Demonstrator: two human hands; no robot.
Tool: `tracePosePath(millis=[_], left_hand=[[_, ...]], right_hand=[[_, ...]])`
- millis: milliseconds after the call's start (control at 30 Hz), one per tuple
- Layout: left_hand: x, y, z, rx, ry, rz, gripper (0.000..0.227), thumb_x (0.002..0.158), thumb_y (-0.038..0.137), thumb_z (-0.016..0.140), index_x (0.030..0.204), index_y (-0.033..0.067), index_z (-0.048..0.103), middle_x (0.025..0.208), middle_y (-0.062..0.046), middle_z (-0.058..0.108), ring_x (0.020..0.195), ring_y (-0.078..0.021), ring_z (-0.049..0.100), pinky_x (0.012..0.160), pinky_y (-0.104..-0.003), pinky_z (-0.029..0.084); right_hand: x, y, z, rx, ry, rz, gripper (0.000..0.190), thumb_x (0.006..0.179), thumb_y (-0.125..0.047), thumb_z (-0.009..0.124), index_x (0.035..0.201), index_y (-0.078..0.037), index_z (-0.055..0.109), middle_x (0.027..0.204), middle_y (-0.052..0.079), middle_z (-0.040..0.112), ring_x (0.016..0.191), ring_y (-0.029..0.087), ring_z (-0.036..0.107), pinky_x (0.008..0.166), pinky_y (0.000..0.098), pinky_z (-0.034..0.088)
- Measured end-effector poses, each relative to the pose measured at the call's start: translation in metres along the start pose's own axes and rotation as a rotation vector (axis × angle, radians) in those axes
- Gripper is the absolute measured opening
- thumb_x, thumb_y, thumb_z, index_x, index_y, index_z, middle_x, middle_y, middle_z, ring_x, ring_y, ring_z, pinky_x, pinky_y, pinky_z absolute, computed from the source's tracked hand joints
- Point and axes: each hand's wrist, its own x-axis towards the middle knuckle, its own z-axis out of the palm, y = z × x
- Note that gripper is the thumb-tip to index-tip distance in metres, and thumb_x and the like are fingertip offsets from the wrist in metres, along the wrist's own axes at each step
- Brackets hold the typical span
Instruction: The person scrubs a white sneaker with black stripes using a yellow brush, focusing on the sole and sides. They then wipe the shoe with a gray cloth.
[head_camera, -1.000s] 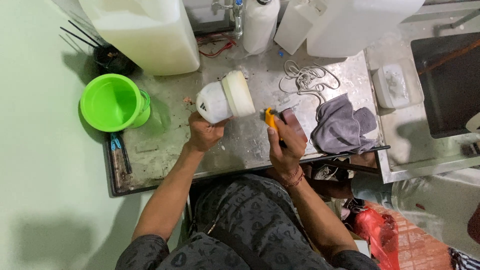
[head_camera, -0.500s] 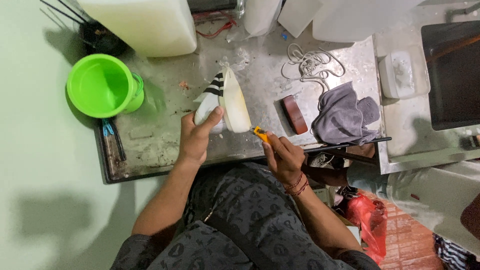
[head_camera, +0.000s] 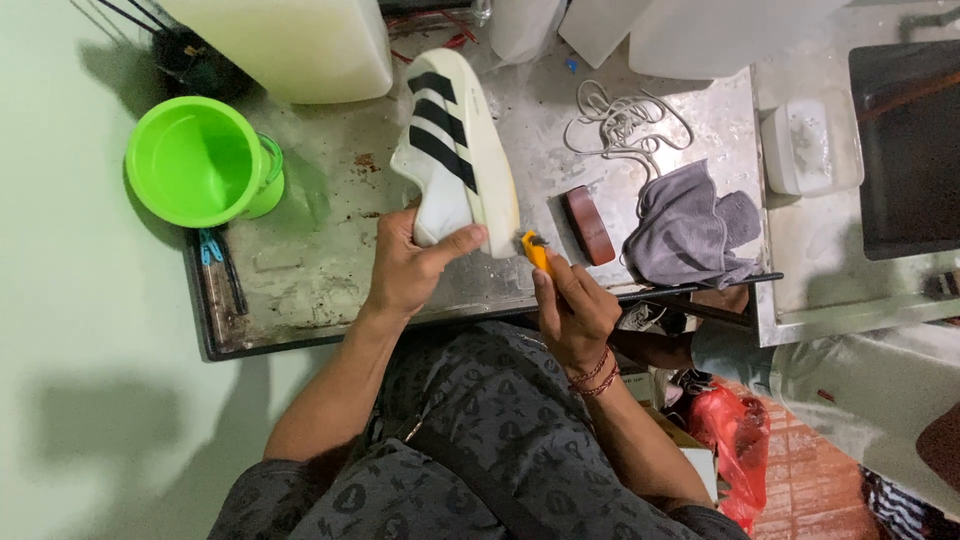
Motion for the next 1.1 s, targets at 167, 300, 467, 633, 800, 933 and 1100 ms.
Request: tracePosePath(millis=[167, 300, 467, 633, 800, 933, 1100], left_hand=[[0.002, 0.005, 0.008, 0.07, -0.012, 0.069, 0.017, 0.087, 0.009, 0.099, 0.087, 0.0028, 0.083, 0.074, -0.008, 0.075, 0.081, -0.0113, 0.062, 0.074, -0.032, 0.057], [0.011, 0.002, 0.003, 0.153, -0.017, 0.199, 0.02, 0.088, 0.008, 0.097, 0.085, -0.0012, 0.079, 0.071, -0.011, 0.071, 0.078, -0.014, 0.06, 0.071, -0.034, 0.055], [0.016, -0.003, 0.006, 0.164, -0.045, 0.265, 0.019, 0.09, 0.009, 0.096, 0.086, -0.0019, 0.08, 0.073, -0.014, 0.073, 0.079, -0.0132, 0.062, 0.072, -0.036, 0.057], [0.015, -0.007, 0.006, 0.189, -0.053, 0.349, 0.022, 0.093, 0.013, 0.093, 0.087, -0.0034, 0.079, 0.075, -0.017, 0.073, 0.077, -0.0174, 0.066, 0.072, -0.041, 0.056], [0.006, -0.005, 0.014, 0.234, -0.049, 0.382, 0.028, 0.091, 0.018, 0.095, 0.089, -0.005, 0.079, 0.084, -0.029, 0.069, 0.088, -0.0335, 0.073, 0.081, -0.047, 0.054], [0.004, -0.004, 0.011, 0.247, -0.031, 0.388, 0.025, 0.091, 0.016, 0.096, 0.093, -0.0044, 0.082, 0.088, -0.026, 0.072, 0.091, -0.0314, 0.074, 0.085, -0.047, 0.056], [0.004, -0.027, -0.002, 0.267, -0.032, 0.45, 0.026, 0.089, 0.016, 0.098, 0.092, -0.003, 0.082, 0.09, -0.027, 0.072, 0.089, -0.0352, 0.075, 0.083, -0.046, 0.057]], right_hand=[[0.012, -0.013, -0.001, -0.029, 0.021, 0.036, 0.02, 0.104, 0.0, 0.078, 0.122, 0.005, 0.084, 0.07, 0.018, 0.067, 0.048, 0.035, 0.061, 0.047, 0.0359, 0.048], [-0.017, 0.001, -0.006, -0.018, -0.059, 0.112, 0.023, 0.102, -0.003, 0.08, 0.125, 0.001, 0.084, 0.066, 0.016, 0.066, 0.046, 0.031, 0.062, 0.045, 0.0343, 0.046], [0.009, -0.006, -0.004, -0.038, -0.033, 0.091, 0.022, 0.104, -0.004, 0.079, 0.125, 0.001, 0.085, 0.067, 0.015, 0.066, 0.048, 0.031, 0.063, 0.047, 0.0361, 0.048], [0.005, -0.005, 0.0, -0.009, -0.05, 0.14, 0.022, 0.105, -0.004, 0.077, 0.126, -0.002, 0.084, 0.066, 0.016, 0.067, 0.047, 0.032, 0.062, 0.045, 0.0377, 0.045], [0.032, -0.025, -0.004, -0.039, -0.007, 0.151, 0.017, 0.107, -0.005, 0.076, 0.122, -0.003, 0.085, 0.072, 0.015, 0.074, 0.054, 0.03, 0.069, 0.049, 0.0385, 0.049], [0.003, -0.022, -0.007, 0.002, -0.1, 0.215, 0.018, 0.104, -0.005, 0.078, 0.121, -0.001, 0.084, 0.068, 0.017, 0.071, 0.052, 0.032, 0.068, 0.047, 0.0355, 0.05], [0.024, -0.03, -0.009, -0.029, -0.083, 0.22, 0.016, 0.107, -0.008, 0.077, 0.119, -0.001, 0.084, 0.078, 0.02, 0.077, 0.062, 0.035, 0.075, 0.053, 0.0414, 0.053]])
